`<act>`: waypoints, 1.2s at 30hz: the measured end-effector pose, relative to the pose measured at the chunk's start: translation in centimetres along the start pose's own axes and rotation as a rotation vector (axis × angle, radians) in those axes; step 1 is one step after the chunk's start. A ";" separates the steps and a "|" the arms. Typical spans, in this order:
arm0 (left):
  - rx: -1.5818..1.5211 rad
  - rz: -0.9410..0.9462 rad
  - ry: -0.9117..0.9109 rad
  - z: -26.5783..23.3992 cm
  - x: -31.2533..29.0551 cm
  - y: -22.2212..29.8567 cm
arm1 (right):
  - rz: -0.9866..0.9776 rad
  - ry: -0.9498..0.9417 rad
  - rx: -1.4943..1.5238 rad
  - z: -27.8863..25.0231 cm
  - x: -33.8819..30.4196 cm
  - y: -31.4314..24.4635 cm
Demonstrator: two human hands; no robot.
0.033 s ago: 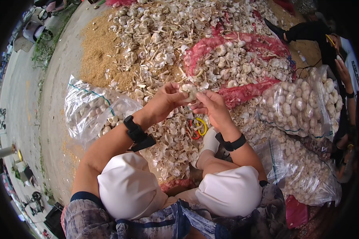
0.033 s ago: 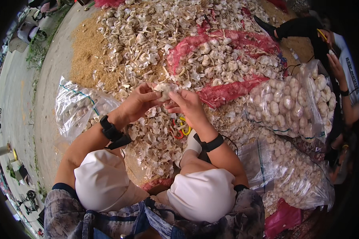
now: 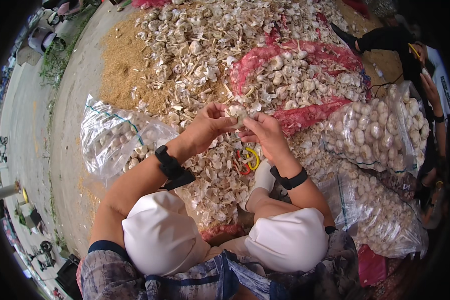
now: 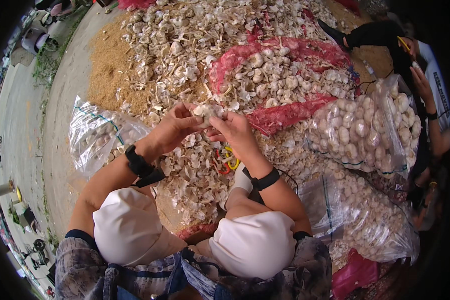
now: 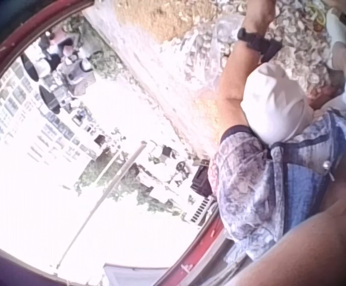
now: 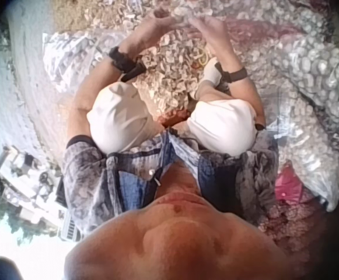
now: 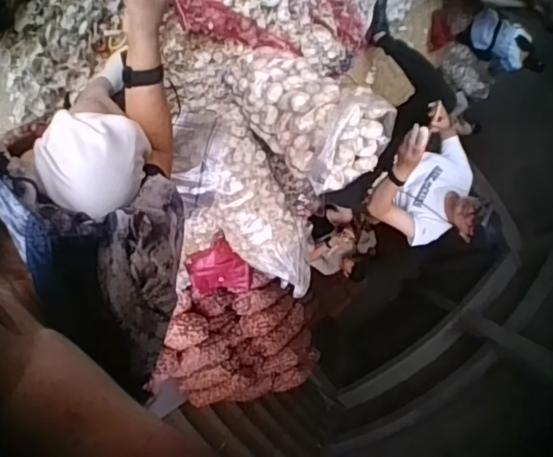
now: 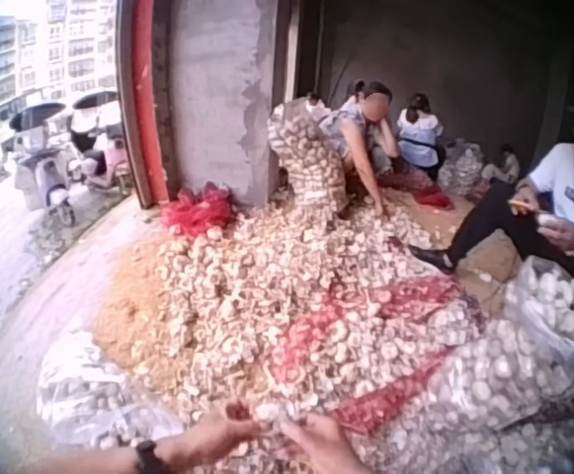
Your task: The person picks up garlic bulbs from a pile, peels away the outer skin by hand, and uses shears to trim the roots. They place the cleaned garlic into a plastic bag and repeat the process.
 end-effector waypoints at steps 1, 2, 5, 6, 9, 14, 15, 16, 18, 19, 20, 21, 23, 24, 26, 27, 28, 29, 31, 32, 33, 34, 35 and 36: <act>0.134 0.059 0.035 0.0 -0.1 0.2 | -0.025 -0.017 -0.040 -0.2 0.1 0.2; 0.134 0.058 0.033 0.1 -0.1 0.2 | -0.050 -0.034 -0.080 -0.4 0.3 0.3; 0.135 0.051 0.044 0.0 -0.1 0.1 | -0.018 -0.050 -0.065 -0.8 0.3 0.4; 0.138 0.052 0.029 -0.2 -0.1 0.0 | -0.018 -0.050 -0.065 -0.7 0.3 0.4; 0.076 0.036 -0.016 -0.6 0.1 -0.2 | -0.014 0.002 -0.028 -0.4 0.2 0.2; 0.010 0.021 -0.092 0.3 -0.1 0.0 | -0.071 0.027 -0.026 -1.2 0.5 0.8; -0.079 -0.030 -0.130 0.5 -0.2 0.0 | -0.071 0.028 -0.026 -1.5 0.8 1.0; -0.169 -0.083 -0.170 0.7 -0.3 0.1 | -0.069 0.042 -0.065 -1.8 1.0 1.3; -0.178 -0.086 -0.198 1.2 -0.4 0.3 | -0.068 0.061 -0.105 -2.3 1.1 1.8; -0.187 -0.085 -0.216 1.3 -0.5 0.4 | -0.165 0.068 -0.198 -1.9 1.0 1.7; -0.187 -0.083 -0.214 1.0 -0.5 0.4 | -0.261 0.076 -0.291 -1.5 0.8 1.5; -0.116 -0.045 -0.170 0.6 -0.3 0.3 | -0.261 0.073 -0.291 -1.4 0.6 1.4; -0.047 -0.008 -0.120 0.0 -0.3 0.1 | -0.065 -0.051 -0.058 0.3 -0.3 0.2; 0.005 0.008 -0.095 -0.2 -0.3 0.1 | -0.064 -0.052 -0.057 0.6 -0.2 0.1; 0.057 0.022 -0.075 -0.3 0.0 -0.2 | -0.062 -0.099 -0.055 1.0 -0.1 0.0; 0.056 0.027 -0.089 -0.3 0.1 -0.5 | -0.062 -0.098 -0.055 1.0 -0.1 0.0; 0.055 0.032 -0.104 -0.1 0.1 -0.5 | -0.083 -0.088 -0.039 0.7 0.0 0.1; 0.055 0.032 -0.105 0.0 0.1 -0.4 | -0.104 -0.079 -0.023 0.5 0.1 0.2; 0.030 -0.027 -0.081 -0.2 -0.1 -0.4 | -0.110 -0.056 -0.027 0.3 0.2 0.4; 0.030 -0.028 -0.080 -0.1 -0.1 -0.4 | -0.115 -0.034 -0.032 0.2 0.3 0.5; 0.043 -0.024 -0.110 0.1 -0.2 -0.4 | -0.114 -0.035 -0.031 0.0 0.3 0.8; 0.055 -0.020 -0.142 0.2 -0.2 -0.4 | -0.115 -0.027 -0.047 -0.4 0.4 0.9; 0.055 -0.019 -0.142 0.2 -0.2 -0.4 | -0.116 -0.019 -0.062 -0.7 0.4 1.0; 0.056 -0.005 -0.180 0.3 -0.2 -0.5 | -0.116 -0.019 -0.063 -0.8 0.5 1.2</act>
Point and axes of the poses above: each hand's wrist, its own x-axis towards the middle knuckle, its own z-axis out of the palm, y = z × x, the point moved 3 cm from there along x, towards the middle knuckle
